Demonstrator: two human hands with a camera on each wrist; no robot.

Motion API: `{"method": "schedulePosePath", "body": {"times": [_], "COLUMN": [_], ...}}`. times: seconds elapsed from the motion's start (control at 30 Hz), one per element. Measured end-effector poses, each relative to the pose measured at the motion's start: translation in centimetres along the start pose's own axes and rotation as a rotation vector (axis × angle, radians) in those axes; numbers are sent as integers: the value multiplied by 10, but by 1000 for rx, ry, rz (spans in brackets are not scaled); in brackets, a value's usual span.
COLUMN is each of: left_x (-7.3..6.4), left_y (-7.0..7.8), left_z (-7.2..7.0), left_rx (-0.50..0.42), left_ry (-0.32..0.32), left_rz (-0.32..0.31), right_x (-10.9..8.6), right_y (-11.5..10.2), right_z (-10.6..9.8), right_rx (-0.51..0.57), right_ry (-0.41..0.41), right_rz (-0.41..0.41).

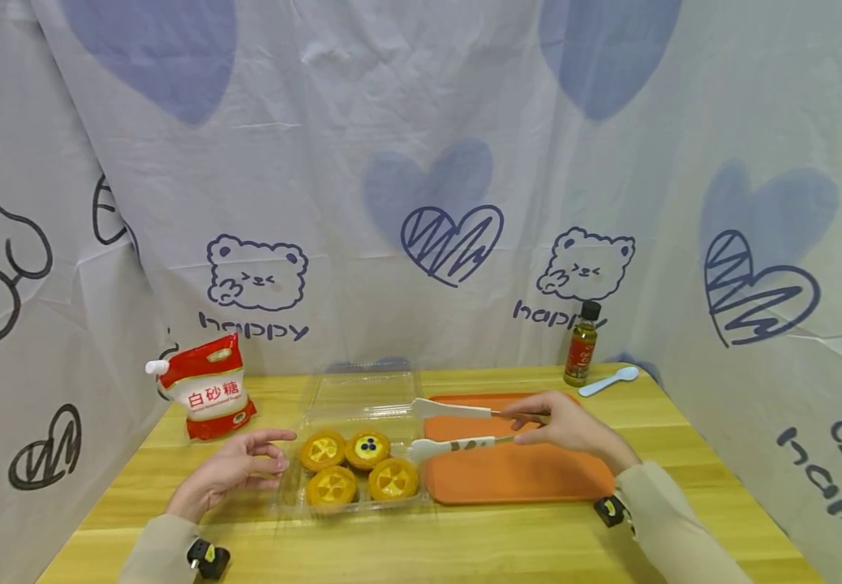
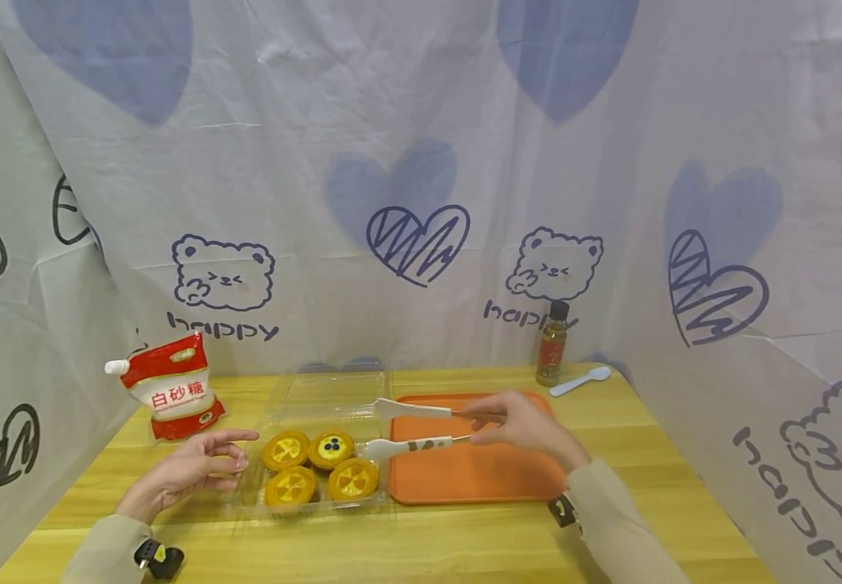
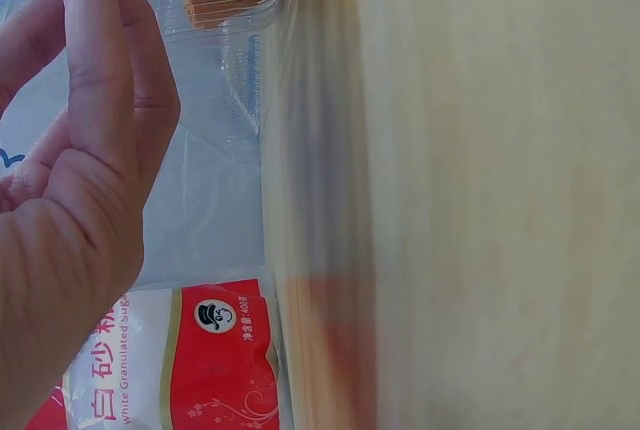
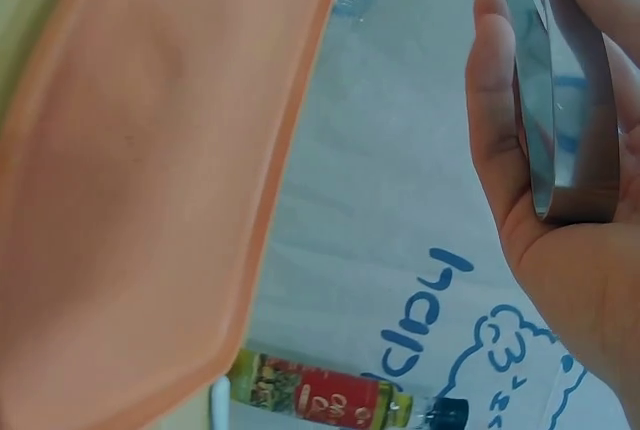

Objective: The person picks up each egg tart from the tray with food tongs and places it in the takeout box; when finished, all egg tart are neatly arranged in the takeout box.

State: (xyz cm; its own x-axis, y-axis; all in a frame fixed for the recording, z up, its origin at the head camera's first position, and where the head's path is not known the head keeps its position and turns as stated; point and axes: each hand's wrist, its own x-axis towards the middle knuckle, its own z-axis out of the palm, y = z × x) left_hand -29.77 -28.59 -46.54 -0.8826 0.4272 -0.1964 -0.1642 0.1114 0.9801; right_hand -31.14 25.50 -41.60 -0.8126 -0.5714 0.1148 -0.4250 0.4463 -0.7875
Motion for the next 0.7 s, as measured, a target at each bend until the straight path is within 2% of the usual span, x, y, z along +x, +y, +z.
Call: {"method": "schedulePosePath", "body": {"times": [0.07,0.37,0.7], "left_x": [0,0,0], "left_y": [0,-1,0], "left_z": [0,0,0], "left_rx": [1,-3,-13], "left_ry": [1,5,6], "left_rz": [1,-1,-5], "right_x": [-3,-20,-36], "right_y": [2,12,23], "right_z": [1,8,17], "right_rx": [-4,99,253], "right_ry": [28,182,285], "right_rz": [9,101,233]}}
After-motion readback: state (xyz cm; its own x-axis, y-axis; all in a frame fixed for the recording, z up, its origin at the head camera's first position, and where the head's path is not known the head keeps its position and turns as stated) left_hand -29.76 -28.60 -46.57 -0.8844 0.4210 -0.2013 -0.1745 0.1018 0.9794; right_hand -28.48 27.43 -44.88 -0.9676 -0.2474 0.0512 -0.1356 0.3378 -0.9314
